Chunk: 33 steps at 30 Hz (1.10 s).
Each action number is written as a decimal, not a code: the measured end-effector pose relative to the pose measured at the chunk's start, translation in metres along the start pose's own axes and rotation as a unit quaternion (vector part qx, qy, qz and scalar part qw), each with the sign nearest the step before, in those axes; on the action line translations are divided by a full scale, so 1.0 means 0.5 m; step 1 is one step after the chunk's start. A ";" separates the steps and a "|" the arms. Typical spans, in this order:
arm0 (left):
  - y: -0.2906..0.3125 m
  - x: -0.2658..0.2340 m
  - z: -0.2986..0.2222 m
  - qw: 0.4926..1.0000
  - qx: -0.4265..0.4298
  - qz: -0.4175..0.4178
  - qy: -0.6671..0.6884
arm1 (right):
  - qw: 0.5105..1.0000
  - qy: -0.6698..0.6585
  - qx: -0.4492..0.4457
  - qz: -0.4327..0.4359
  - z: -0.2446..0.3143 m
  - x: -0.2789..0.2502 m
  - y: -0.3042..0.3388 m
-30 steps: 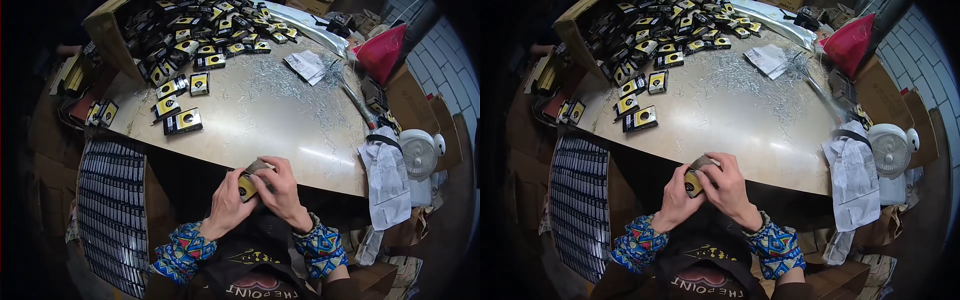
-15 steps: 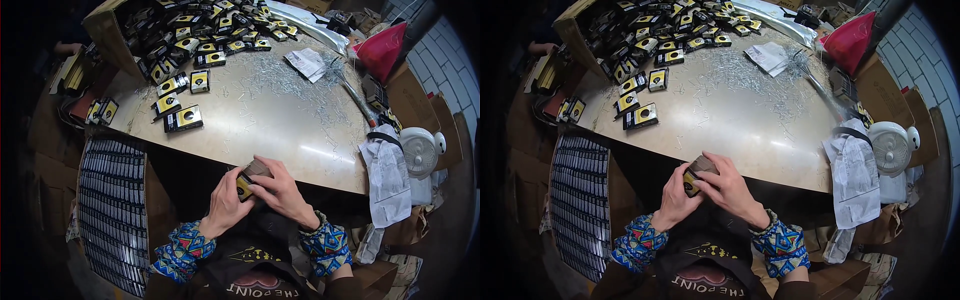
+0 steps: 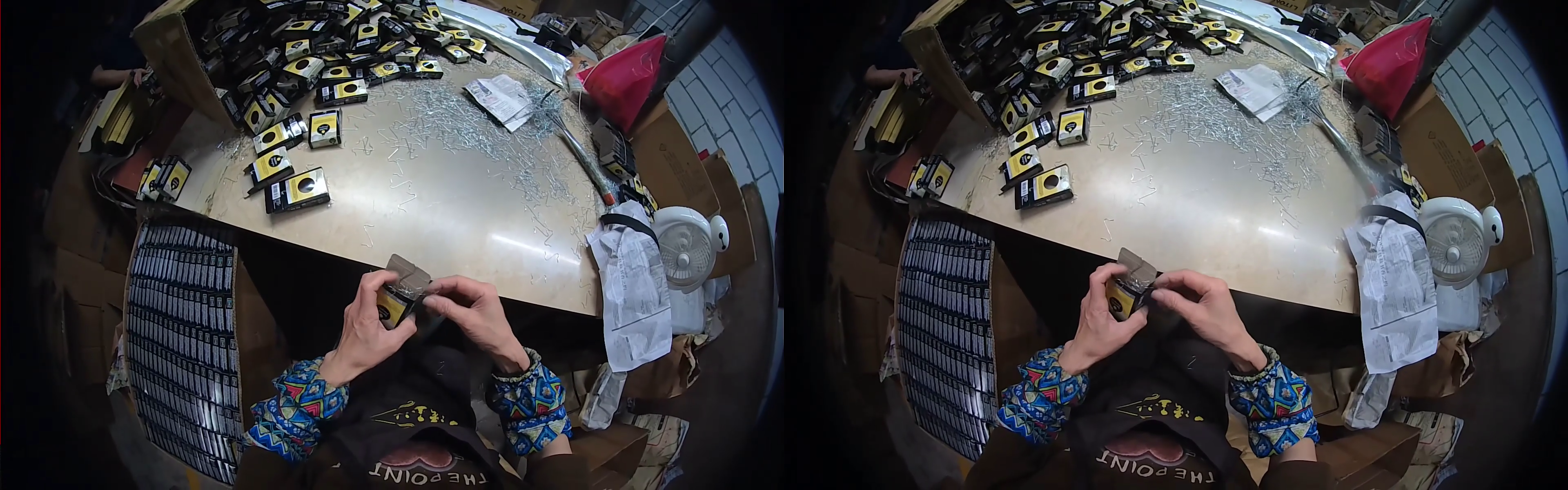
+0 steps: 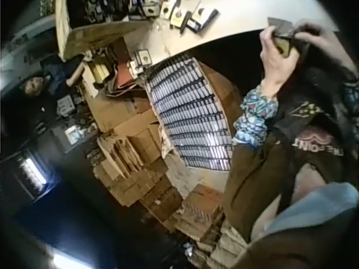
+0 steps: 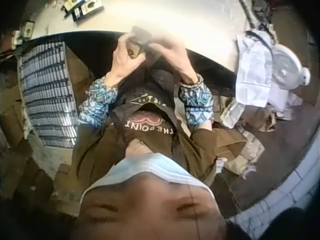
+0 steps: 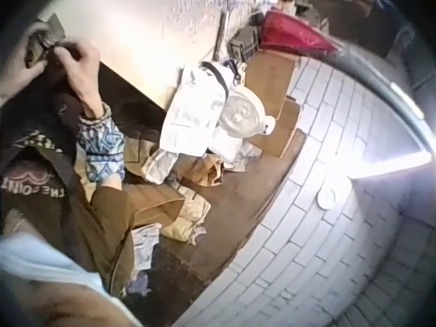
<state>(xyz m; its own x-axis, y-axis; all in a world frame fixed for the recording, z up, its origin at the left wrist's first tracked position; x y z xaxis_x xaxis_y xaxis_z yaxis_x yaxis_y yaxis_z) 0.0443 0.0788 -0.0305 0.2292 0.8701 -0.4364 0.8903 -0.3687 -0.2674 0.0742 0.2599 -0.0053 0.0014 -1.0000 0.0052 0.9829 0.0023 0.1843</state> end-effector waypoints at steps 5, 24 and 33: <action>-0.004 0.007 -0.007 0.999 -0.041 0.003 0.004 | 0.992 0.063 -0.068 -0.089 0.037 -0.012 -0.008; 0.000 0.010 -0.002 0.999 -0.021 -0.017 -0.025 | 0.884 0.349 -0.303 -0.066 0.088 0.044 -0.030; -0.001 0.002 -0.012 0.999 -0.015 -0.007 -0.031 | 0.919 0.307 -0.245 -0.044 0.054 0.037 -0.052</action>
<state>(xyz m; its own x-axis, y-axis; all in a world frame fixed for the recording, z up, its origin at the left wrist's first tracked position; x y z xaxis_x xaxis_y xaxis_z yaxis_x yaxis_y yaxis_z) 0.0462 0.0818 -0.0256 0.1923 0.8534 -0.4844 0.9046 -0.3455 -0.2496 0.0436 0.2415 0.0163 -0.1268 -0.8105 -0.5718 0.9491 0.0685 -0.3075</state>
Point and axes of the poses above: each hand's wrist, its own y-axis away from the middle knuckle, its own x-axis out of the palm, z = x × y, the point moved 3 cm from there along -y, towards the middle knuckle, and after that the axes turned 4 degrees about -z, right-handed, at the moved point
